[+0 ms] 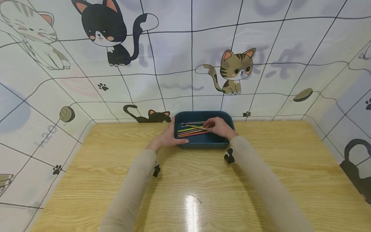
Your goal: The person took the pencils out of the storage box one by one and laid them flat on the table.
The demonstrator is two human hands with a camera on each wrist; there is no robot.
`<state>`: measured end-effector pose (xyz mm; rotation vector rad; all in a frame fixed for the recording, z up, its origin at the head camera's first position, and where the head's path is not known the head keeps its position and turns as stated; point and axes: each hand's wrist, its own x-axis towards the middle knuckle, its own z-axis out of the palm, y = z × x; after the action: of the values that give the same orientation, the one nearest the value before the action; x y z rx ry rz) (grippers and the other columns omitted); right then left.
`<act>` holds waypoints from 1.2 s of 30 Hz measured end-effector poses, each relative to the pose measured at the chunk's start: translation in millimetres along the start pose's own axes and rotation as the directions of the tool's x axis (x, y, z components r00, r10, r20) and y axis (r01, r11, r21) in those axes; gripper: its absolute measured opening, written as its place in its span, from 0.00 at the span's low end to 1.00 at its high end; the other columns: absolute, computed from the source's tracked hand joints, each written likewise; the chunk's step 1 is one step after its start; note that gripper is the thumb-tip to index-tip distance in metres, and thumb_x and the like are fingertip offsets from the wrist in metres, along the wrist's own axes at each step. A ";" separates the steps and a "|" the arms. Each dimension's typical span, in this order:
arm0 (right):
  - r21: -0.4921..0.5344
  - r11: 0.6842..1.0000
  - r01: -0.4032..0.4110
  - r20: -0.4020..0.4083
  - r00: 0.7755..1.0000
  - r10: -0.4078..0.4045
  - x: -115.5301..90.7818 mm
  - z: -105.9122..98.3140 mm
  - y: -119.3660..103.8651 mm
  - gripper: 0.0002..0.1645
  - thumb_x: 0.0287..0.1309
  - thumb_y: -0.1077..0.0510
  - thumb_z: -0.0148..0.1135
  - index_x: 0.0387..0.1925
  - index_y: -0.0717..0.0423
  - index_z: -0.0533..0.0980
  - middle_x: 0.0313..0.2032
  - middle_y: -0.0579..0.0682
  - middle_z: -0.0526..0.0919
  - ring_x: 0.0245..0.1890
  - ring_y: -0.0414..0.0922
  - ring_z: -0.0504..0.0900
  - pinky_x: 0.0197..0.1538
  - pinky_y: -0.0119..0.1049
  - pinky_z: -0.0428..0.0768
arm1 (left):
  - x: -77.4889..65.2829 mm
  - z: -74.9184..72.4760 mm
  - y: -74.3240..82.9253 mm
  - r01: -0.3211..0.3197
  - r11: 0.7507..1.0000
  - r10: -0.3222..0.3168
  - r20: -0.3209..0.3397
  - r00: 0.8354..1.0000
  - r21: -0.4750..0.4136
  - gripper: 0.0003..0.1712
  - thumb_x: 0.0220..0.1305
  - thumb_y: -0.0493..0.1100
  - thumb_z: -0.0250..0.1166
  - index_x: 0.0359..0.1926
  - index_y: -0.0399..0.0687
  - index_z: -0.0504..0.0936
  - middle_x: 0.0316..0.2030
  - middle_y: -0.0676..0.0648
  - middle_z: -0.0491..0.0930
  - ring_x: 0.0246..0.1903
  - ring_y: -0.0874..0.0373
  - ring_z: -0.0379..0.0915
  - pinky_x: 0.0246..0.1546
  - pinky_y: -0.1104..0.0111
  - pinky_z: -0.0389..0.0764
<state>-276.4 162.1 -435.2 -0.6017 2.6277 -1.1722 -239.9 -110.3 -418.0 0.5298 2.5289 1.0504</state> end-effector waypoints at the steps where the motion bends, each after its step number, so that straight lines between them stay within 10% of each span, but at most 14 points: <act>1: 0.007 1.000 0.001 -0.002 1.000 -0.001 -0.4 0.3 -0.4 0.13 0.60 0.67 0.62 0.46 0.67 0.80 0.39 0.56 0.83 0.40 0.51 0.81 0.45 0.46 0.78 | 1.1 0.2 -2.0 -0.001 1.000 0.001 0.002 1.000 -0.005 0.71 0.57 0.55 0.71 0.73 0.43 0.20 0.73 0.33 0.38 0.71 0.42 0.40 0.67 0.54 0.52; 22: 0.113 0.990 0.089 -0.194 0.979 -0.066 -27.1 -14.3 -9.6 0.11 0.62 0.66 0.58 0.45 0.63 0.81 0.42 0.58 0.81 0.39 0.50 0.76 0.42 0.44 0.74 | 4.7 5.9 -6.3 0.002 0.997 -0.003 -0.014 1.000 -0.078 0.72 0.55 0.56 0.72 0.74 0.49 0.20 0.75 0.41 0.30 0.72 0.46 0.36 0.68 0.52 0.50; 36: 0.194 0.973 0.124 -0.183 0.979 -0.089 -58.6 -21.3 -23.5 0.12 0.64 0.66 0.59 0.47 0.65 0.79 0.45 0.60 0.80 0.40 0.52 0.75 0.40 0.39 0.73 | 3.9 4.1 -10.3 0.021 0.996 -0.021 -0.007 1.000 -0.090 0.72 0.55 0.57 0.72 0.74 0.52 0.20 0.75 0.41 0.32 0.72 0.45 0.39 0.67 0.52 0.51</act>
<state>-224.5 188.1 -402.5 -0.6338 2.5927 -1.5713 -243.5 -112.8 -428.9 0.4742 2.4746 1.1541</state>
